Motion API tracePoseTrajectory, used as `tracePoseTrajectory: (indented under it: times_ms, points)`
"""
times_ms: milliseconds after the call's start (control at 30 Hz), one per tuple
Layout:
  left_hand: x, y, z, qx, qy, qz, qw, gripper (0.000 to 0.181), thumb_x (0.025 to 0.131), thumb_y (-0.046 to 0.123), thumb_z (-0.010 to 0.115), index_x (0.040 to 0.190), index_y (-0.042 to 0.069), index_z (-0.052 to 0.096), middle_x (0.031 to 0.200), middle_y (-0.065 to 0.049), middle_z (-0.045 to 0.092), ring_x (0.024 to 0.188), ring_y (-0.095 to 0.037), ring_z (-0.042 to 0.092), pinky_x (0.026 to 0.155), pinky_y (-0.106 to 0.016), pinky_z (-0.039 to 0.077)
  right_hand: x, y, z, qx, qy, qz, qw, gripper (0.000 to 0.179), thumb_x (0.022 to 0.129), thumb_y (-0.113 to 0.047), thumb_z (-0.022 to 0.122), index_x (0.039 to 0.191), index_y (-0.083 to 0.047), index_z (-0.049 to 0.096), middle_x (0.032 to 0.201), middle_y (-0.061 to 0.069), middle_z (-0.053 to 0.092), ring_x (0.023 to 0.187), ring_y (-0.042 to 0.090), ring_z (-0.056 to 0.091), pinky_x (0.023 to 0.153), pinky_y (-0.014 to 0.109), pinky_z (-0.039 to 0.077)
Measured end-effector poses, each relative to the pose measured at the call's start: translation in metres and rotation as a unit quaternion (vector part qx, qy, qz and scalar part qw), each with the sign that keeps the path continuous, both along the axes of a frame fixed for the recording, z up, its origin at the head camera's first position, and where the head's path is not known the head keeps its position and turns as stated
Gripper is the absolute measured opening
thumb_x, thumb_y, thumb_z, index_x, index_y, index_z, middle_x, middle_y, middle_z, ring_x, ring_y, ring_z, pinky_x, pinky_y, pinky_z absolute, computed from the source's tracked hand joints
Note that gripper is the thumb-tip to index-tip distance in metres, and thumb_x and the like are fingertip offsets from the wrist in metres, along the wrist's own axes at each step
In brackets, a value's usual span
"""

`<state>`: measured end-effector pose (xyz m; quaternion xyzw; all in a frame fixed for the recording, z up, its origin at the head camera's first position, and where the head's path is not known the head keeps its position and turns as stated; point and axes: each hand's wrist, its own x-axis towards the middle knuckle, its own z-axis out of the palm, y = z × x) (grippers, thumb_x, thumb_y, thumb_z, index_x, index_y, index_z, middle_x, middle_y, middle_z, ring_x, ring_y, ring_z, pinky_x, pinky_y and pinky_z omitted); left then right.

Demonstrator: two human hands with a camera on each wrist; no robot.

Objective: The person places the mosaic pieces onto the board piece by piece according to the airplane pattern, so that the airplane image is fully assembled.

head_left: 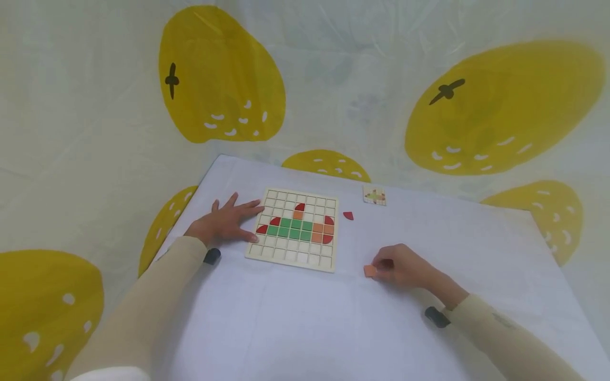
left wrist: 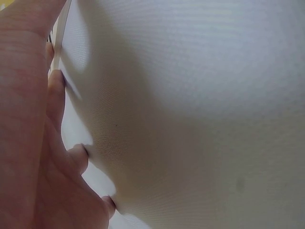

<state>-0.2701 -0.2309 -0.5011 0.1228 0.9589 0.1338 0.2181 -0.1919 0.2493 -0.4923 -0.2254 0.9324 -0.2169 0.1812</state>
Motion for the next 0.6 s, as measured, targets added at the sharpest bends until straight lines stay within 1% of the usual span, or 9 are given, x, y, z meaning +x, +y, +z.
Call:
tracePoseTrajectory:
  times_ms: [133,300,500,600]
  points:
    - [0.000,-0.001,-0.002,-0.001,0.004,-0.004,1.0000,0.104,0.073,0.084,0.071,0.160,0.055,0.023,0.175,0.022,0.011,0.164,-0.040,-0.015,0.122,-0.078,-0.010,-0.002,-0.008,-0.001,-0.007,-0.001,0.002,1.0000,0.024,0.088,-0.034,0.084,0.107,-0.021,0.079,0.090,-0.013,0.072,0.083,0.007,0.060,0.075,0.021,0.056]
    - [0.000,-0.001,-0.003,0.001,0.003,-0.005,1.0000,0.104,0.072,0.084,0.070,0.161,0.055,0.023,0.175,0.021,0.012,0.163,-0.041,-0.015,0.121,-0.079,-0.010,-0.004,-0.019,0.000,-0.016,-0.005,0.012,0.9998,0.024,0.088,-0.033,0.085,0.106,-0.019,0.079,0.089,-0.012,0.072,0.081,0.007,0.060,0.073,0.020,0.055]
    - [-0.001,0.000,-0.001,-0.008,0.001,-0.004,1.0000,0.104,0.073,0.082,0.071,0.161,0.054,0.023,0.175,0.021,0.012,0.163,-0.041,-0.015,0.122,-0.079,-0.009,-0.007,-0.031,0.000,-0.018,-0.006,0.015,0.9997,0.024,0.088,-0.034,0.085,0.107,-0.021,0.079,0.090,-0.013,0.072,0.083,0.008,0.060,0.076,0.021,0.056]
    - [-0.001,0.000,0.000,-0.004,0.004,-0.008,1.0000,0.104,0.073,0.082,0.072,0.161,0.053,0.024,0.176,0.019,0.013,0.163,-0.043,-0.014,0.121,-0.079,-0.009,-0.009,-0.036,0.001,-0.023,-0.006,0.020,0.9995,0.024,0.088,-0.034,0.085,0.106,-0.020,0.080,0.089,-0.013,0.071,0.083,0.008,0.060,0.075,0.021,0.055]
